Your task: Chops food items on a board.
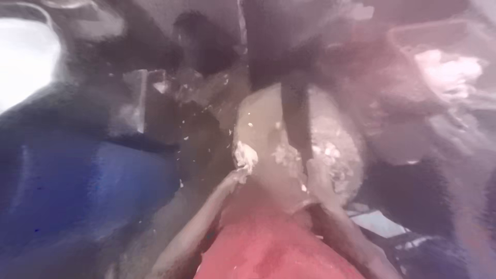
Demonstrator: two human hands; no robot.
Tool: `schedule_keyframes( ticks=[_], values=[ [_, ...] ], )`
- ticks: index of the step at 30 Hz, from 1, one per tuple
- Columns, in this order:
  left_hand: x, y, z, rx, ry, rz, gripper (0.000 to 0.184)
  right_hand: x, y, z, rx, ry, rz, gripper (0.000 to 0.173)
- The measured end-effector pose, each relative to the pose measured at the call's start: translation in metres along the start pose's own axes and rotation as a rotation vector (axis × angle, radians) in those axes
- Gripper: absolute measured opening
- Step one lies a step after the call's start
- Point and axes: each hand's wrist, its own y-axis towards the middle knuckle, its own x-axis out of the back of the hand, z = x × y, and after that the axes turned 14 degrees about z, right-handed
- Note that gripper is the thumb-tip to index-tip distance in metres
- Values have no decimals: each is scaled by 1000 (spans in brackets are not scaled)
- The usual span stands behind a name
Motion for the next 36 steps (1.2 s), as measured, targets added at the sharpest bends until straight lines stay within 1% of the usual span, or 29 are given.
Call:
schedule_keyframes(
  ticks=[1,2,3,4,5,6,7,8,10,11,12,14,15,17,19,20,21,23,24,25,27,29,30,32,33,34,36],
  values=[
    [-1,-3,3,6,-19,-12,23,1,2,24,119,75,-16,69],
    [-3,-7,4,20,-27,-17,24,-2,3,42,213,154,-23,74],
    [-4,-10,5,22,-37,-18,25,-11,5,51,278,223,-43,73],
    [-4,-11,6,14,-46,-8,25,-21,4,54,290,223,-52,68],
    [-5,-11,8,0,-56,7,25,-32,-4,51,238,142,-17,63],
    [-5,-10,10,-19,-60,20,24,-44,-12,40,122,9,51,59],
    [-5,-9,12,-35,-65,36,24,-57,-17,22,-44,-132,169,55],
    [-3,-6,15,-51,-78,46,24,-74,-14,-3,-161,-230,291,53],
    [1,-4,23,-68,-121,57,23,-107,-5,-66,-402,-235,503,50],
    [2,-6,26,-47,-144,59,22,-113,-2,-83,-500,-250,558,50],
    [5,-10,26,-26,-161,58,22,-111,3,-85,-549,-294,591,52],
    [12,-26,36,9,-171,61,25,-105,3,-69,-565,-391,586,50],
    [16,-31,35,-1,-166,55,26,-101,9,-58,-525,-396,548,49],
    [20,-47,40,-14,-171,38,27,-94,11,-36,-405,-380,471,49],
    [26,-57,39,-9,-156,17,28,-94,13,-21,-400,-259,460,50],
    [29,-62,35,2,-135,1,28,-96,13,-24,-445,-187,487,49],
    [32,-67,32,14,-96,-15,27,-98,13,-40,-488,-150,540,48],
    [39,-81,18,7,57,-31,26,-95,8,-97,-551,-115,665,50],
    [42,-90,8,-1,189,-41,26,-87,2,-121,-582,-86,682,51],
    [45,-102,-7,13,348,-63,29,-78,-4,-133,-604,-61,659,51],
    [45,-128,-34,74,591,-107,34,-61,-20,-142,-620,-52,521,48],
    [40,-139,-53,113,692,-115,36,-49,-23,-137,-657,-156,398,49],
    [35,-136,-60,114,709,-114,35,-43,-19,-132,-641,-225,362,50],
    [22,-112,-62,78,722,-88,36,-35,-6,-112,-533,-312,291,51],
    [20,-91,-56,49,730,-72,38,-31,2,-93,-489,-300,262,50],
    [18,-68,-47,33,742,-68,41,-27,10,-70,-436,-260,234,50],
    [13,-33,-33,98,756,-84,48,-26,18,-26,-302,-122,181,52]
  ],
)
